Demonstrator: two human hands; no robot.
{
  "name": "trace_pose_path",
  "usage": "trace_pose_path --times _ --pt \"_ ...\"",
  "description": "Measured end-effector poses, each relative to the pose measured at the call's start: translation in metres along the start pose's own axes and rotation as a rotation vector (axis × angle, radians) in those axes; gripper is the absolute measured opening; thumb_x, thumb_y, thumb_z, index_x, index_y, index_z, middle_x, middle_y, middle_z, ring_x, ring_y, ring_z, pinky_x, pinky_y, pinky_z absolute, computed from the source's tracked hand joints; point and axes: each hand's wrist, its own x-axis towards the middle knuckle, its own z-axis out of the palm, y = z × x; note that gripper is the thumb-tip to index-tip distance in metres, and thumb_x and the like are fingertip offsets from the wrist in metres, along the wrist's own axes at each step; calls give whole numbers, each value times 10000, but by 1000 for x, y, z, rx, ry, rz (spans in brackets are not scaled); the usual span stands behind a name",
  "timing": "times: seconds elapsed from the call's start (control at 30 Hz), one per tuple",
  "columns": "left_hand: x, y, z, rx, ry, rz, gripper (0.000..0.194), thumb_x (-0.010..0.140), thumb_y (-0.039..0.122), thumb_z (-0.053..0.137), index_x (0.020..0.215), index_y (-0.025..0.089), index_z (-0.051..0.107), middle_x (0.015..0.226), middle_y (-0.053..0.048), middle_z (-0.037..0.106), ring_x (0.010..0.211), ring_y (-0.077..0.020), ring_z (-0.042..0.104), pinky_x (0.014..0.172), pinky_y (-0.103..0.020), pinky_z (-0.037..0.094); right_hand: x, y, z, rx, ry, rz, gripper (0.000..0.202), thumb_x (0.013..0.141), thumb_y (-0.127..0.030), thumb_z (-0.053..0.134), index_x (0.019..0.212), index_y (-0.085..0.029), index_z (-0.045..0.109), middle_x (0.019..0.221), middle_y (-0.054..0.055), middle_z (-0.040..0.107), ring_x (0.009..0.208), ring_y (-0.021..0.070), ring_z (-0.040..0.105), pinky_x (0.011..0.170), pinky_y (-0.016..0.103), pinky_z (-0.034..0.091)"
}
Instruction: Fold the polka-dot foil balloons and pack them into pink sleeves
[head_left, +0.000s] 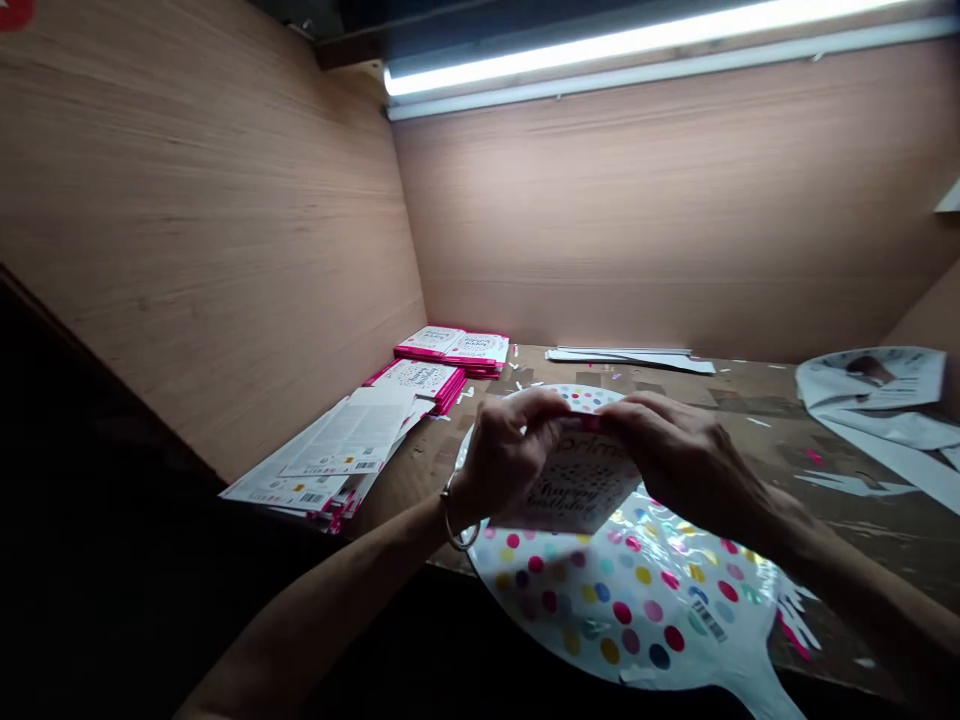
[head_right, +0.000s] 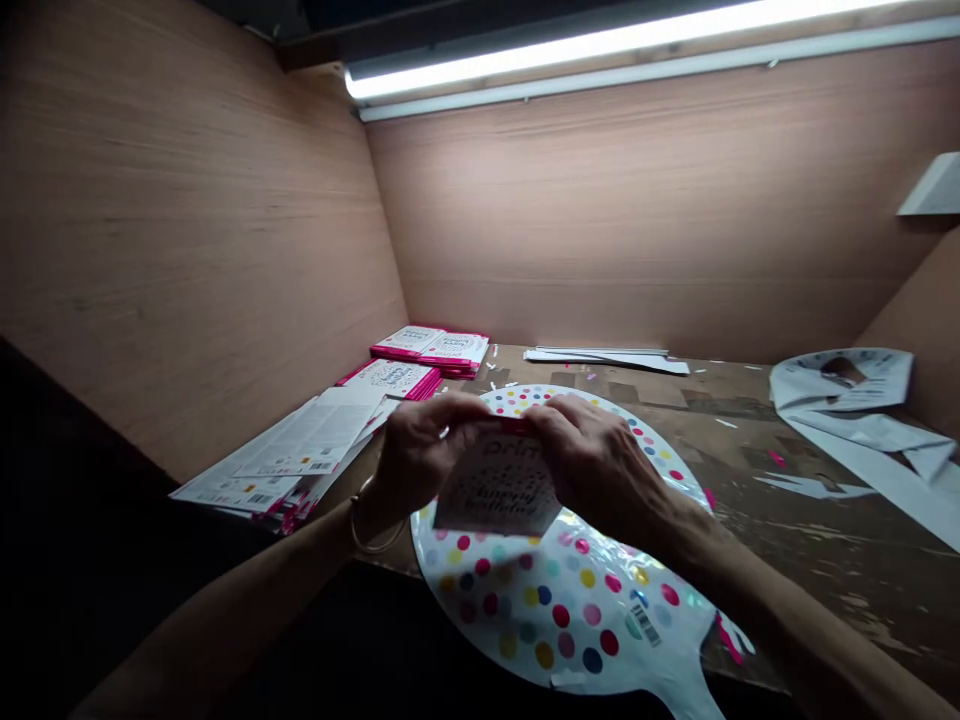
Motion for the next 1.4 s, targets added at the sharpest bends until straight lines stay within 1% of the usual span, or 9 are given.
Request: trace_pose_path --times 0.13,0.3,0.47,0.57,0.67,0.77,0.93,1.07,1.4 --pt "29 12 4 -178 -86 -353 75 676 166 595 650 108 634 588 2 589 548 -105 526 493 -195 395 15 13 -15 23 -220 26 234 837 -138 417 1004 -191 572 875 64 615 667 142 555 560 246 419" --pt "32 4 17 -295 -195 -566 64 569 146 620 598 90 635 512 15 548 474 -86 478 449 -191 339 8 10 4 -30 -376 50 338 779 -59 439 1096 -144 518 940 93 605 678 137 546 550 232 393" --pt "28 -14 24 -347 -231 -603 62 540 152 627 570 98 624 509 20 541 482 -82 471 463 -193 340 7 7 20 90 -372 246 262 721 -51 450 932 -134 582 774 51 605 625 136 505 542 249 361" --pt "28 -18 19 -348 -254 -646 100 512 169 670 564 107 612 491 32 525 454 -76 457 440 -187 318 9 17 18 648 -454 468 126 732 -120 493 747 -134 618 659 8 579 608 114 503 558 233 379" --pt "27 -17 12 -411 -253 -692 142 498 185 705 566 109 608 470 45 504 423 -61 433 432 -183 309 5 30 17 1226 -488 755 124 707 -218 629 774 -118 660 683 11 618 610 104 541 577 226 412" --pt "25 -20 9 -484 -256 -713 161 488 192 726 565 107 613 473 42 513 424 -57 436 446 -190 327 -2 38 24 1513 -427 933 190 666 -257 710 780 -107 688 678 28 650 595 97 567 579 215 428" --pt "20 -28 11 -496 -266 -734 166 488 196 742 567 108 625 475 28 533 432 -64 451 452 -194 340 -10 38 38 1657 -462 936 268 629 -196 750 883 -117 711 782 74 700 675 137 635 665 245 479" --pt "18 -31 11 -528 -281 -773 136 503 183 726 575 111 635 481 21 549 430 -67 462 449 -193 347 -15 38 46 1696 -434 952 201 678 -197 717 864 -124 716 759 68 704 627 118 633 611 210 482" --pt "11 -43 18 -578 -297 -768 135 498 175 736 565 116 636 510 20 562 465 -71 480 470 -195 357 -21 35 55 1733 -454 931 220 559 -111 730 779 -109 721 658 38 691 528 94 601 532 178 461"
